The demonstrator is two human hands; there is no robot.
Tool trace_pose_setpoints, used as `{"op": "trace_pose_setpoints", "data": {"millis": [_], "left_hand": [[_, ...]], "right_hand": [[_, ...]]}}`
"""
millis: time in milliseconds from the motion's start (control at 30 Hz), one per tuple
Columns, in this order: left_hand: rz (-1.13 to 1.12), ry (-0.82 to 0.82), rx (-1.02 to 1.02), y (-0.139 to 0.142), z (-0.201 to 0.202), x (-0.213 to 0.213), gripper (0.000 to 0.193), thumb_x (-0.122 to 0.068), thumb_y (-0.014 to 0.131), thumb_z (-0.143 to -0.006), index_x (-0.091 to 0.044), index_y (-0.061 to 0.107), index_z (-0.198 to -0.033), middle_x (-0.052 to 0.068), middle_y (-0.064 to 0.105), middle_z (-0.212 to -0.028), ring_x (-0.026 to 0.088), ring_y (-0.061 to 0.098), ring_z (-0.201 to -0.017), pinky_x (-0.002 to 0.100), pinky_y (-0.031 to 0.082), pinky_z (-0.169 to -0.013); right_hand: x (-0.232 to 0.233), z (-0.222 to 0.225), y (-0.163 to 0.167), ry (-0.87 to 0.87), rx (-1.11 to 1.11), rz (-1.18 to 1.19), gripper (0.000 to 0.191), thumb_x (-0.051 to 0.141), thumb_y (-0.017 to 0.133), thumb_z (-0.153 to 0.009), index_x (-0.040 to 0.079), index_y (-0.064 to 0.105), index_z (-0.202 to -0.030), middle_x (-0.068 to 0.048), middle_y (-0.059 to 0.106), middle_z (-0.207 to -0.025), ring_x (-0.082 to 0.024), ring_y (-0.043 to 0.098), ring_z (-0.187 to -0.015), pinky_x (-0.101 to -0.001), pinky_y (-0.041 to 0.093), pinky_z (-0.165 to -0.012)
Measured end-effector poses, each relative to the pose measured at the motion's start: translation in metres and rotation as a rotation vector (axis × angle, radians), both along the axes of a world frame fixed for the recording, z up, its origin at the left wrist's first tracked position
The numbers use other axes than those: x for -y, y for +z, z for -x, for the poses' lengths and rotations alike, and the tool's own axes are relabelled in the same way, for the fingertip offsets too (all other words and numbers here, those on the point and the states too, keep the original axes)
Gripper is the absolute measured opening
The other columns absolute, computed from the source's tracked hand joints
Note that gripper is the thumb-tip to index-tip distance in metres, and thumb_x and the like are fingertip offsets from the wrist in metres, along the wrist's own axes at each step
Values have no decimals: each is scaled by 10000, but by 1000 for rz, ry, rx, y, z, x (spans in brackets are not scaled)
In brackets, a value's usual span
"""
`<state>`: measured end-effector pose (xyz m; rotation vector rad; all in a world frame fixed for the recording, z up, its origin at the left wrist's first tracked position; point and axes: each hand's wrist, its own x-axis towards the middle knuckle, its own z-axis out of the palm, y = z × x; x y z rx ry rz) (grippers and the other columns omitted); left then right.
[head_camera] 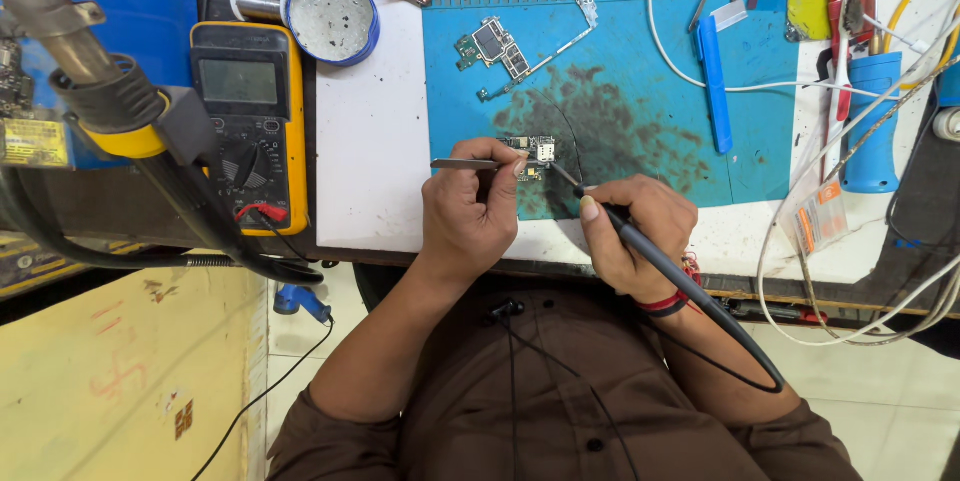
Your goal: The person uses a soldering iron and tweezers to apply solder to specific points on a small circuit board. They repeatedly heat and add solder to multiple locations while holding the board steady with the tweezers.
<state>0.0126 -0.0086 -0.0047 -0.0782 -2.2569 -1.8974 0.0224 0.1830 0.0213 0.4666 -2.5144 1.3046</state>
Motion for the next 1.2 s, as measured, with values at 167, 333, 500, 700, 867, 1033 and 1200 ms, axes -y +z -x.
{"op": "trace_pose_setpoints", "data": {"millis": [167, 333, 500, 700, 867, 1033, 1200], "left_hand": [[-15, -5, 16, -1, 0, -1, 101, -50, 676, -1037, -23, 597, -1094, 28, 707, -850, 34, 615, -672, 206, 491, -576], [-7, -1, 25, 1, 0, 0, 97, -49, 675, -1031, -22, 602, -1089, 27, 695, -817, 38, 613, -659, 212, 492, -572], [4, -2, 36, 1, 1, -1, 104, -53, 681, -1023, -21, 600, -1080, 27, 700, -810, 41, 627, -651, 215, 501, -570], [19, 9, 19, 0, -1, -2, 93, -53, 683, -1027, -25, 611, -1078, 29, 706, -834, 48, 648, -689, 220, 519, -606], [-12, 1, 7, 0, 0, -1, 106, -63, 676, -1035, -24, 598, -1095, 31, 716, -868, 43, 646, -697, 213, 518, -608], [-11, 3, 7, 0, -2, 0, 107, -62, 671, -1042, -24, 591, -1100, 36, 721, -876, 42, 636, -694, 210, 514, -611], [-17, -14, -11, 0, -1, 1, 108, -61, 661, -1052, -27, 579, -1112, 35, 711, -886, 42, 657, -726, 205, 530, -622]], "right_hand": [[1, -1, 0, -20, 3, 0, 53, 39, 717, -907, 23, 667, -903, -93, 651, -745, -213, 596, -606, -333, 429, -587], [1, 0, 1, -15, 2, 0, 46, 37, 714, -902, 27, 669, -900, -96, 657, -752, -212, 603, -610, -331, 434, -589], [2, 2, 1, -2, -36, -7, 63, 31, 713, -903, 23, 651, -905, -117, 691, -797, -232, 637, -638, -338, 464, -596], [1, 0, 0, 21, -27, -11, 74, 22, 701, -918, 23, 628, -909, -123, 700, -825, -249, 653, -666, -348, 475, -618], [-2, -1, 0, 10, -35, 14, 65, 21, 697, -905, 25, 633, -909, -119, 687, -802, -240, 627, -633, -343, 456, -600], [-1, -1, -1, 10, -21, -26, 63, 31, 714, -905, 30, 654, -926, -112, 676, -787, -240, 627, -636, -346, 459, -610], [0, 0, 0, 17, -27, -25, 75, 32, 716, -909, 31, 645, -935, -112, 701, -817, -236, 644, -656, -340, 471, -619]]}}
